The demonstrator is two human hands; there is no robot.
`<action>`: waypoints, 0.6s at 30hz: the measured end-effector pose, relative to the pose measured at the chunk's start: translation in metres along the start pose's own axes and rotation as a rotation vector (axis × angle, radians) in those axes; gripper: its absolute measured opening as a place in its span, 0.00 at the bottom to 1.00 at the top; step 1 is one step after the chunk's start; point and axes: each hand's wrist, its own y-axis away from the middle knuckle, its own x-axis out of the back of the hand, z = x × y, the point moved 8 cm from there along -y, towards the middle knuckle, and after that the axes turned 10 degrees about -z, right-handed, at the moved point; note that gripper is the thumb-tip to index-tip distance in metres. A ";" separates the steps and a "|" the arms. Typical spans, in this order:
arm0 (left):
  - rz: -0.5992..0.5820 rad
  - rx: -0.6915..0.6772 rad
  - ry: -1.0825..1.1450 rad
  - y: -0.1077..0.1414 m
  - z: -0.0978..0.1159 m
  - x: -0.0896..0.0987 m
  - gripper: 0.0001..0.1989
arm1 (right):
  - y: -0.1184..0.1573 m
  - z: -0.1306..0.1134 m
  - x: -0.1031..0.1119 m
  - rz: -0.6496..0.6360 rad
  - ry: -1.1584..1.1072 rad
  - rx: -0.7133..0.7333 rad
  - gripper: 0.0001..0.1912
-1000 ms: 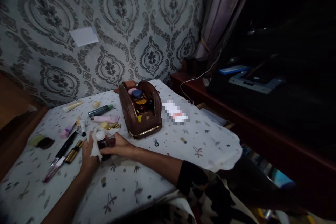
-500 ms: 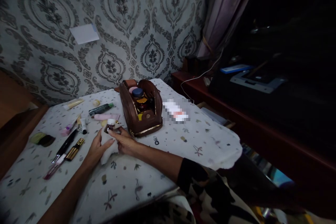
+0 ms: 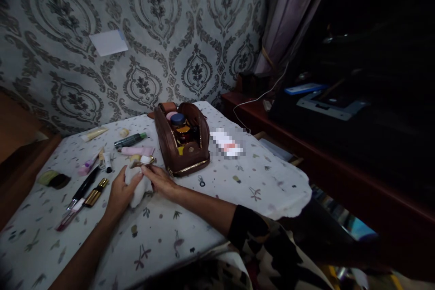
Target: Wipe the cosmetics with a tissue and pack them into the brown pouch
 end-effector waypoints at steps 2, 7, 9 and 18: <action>-0.003 -0.037 -0.036 0.000 0.003 0.001 0.22 | 0.000 0.001 0.002 0.018 0.019 0.001 0.30; 0.036 -0.053 -0.021 0.003 0.002 0.006 0.22 | 0.001 0.003 0.002 0.018 0.080 -0.015 0.33; 0.057 -0.031 -0.001 0.003 -0.001 0.008 0.23 | 0.002 0.002 0.000 -0.005 0.128 -0.022 0.33; -0.033 0.056 0.208 -0.002 -0.011 0.002 0.26 | 0.003 0.001 -0.001 0.004 0.124 -0.041 0.33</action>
